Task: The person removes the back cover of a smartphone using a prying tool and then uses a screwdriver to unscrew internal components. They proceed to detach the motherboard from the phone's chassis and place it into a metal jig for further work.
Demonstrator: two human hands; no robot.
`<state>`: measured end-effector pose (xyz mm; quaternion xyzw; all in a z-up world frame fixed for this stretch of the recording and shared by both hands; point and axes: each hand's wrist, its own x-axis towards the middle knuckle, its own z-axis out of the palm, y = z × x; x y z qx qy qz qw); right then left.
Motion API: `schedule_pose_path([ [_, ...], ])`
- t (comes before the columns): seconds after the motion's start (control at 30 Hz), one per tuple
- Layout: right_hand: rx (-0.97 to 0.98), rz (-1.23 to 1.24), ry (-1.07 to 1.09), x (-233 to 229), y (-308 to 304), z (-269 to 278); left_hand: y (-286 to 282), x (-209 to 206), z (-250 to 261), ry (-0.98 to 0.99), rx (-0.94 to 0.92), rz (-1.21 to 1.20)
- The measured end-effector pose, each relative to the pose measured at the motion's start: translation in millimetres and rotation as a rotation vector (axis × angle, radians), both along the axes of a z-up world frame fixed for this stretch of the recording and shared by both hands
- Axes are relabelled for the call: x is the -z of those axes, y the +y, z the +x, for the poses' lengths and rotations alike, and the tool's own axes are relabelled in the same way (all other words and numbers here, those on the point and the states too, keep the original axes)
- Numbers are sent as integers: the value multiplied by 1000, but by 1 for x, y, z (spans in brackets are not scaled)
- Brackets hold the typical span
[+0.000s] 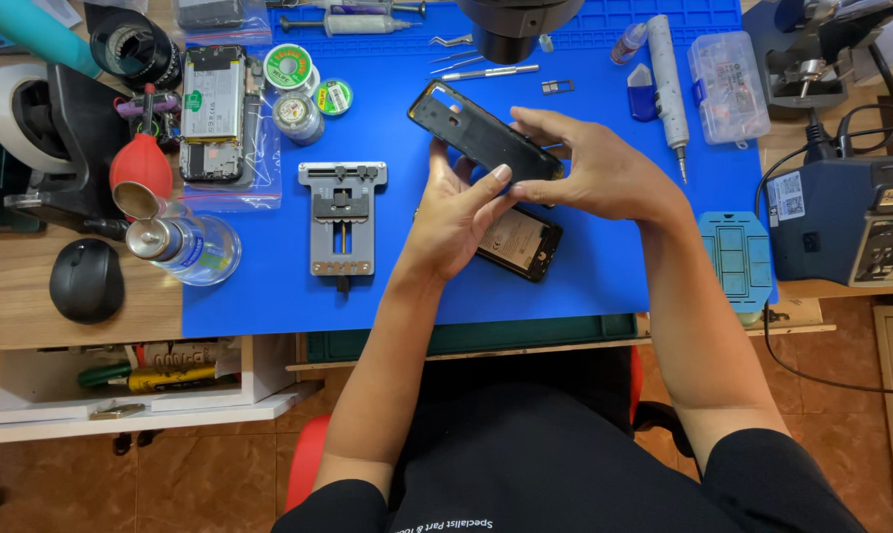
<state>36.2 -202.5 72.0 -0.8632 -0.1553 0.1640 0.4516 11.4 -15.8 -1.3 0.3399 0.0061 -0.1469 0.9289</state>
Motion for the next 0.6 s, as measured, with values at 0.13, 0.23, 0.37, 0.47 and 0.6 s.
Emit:
schedule_pose_path([
  [0.13,79,-59,-22,12,-5,1,6,-1,-7,-12,15,116],
  [0.23,196,-234,-135,13,-12,8,27,-21,-26,-81,-35,542],
  [0.37,213,-300,-113,14,-14,19,68,-13,-46,-355,-543,1311],
  [0.47,124,-294,-133,22,-16,36,92,0,-53,-311,-672,1705],
  [0.6,20,-358,-185,37,-19,58,101,12,-59,-157,-569,1934],
])
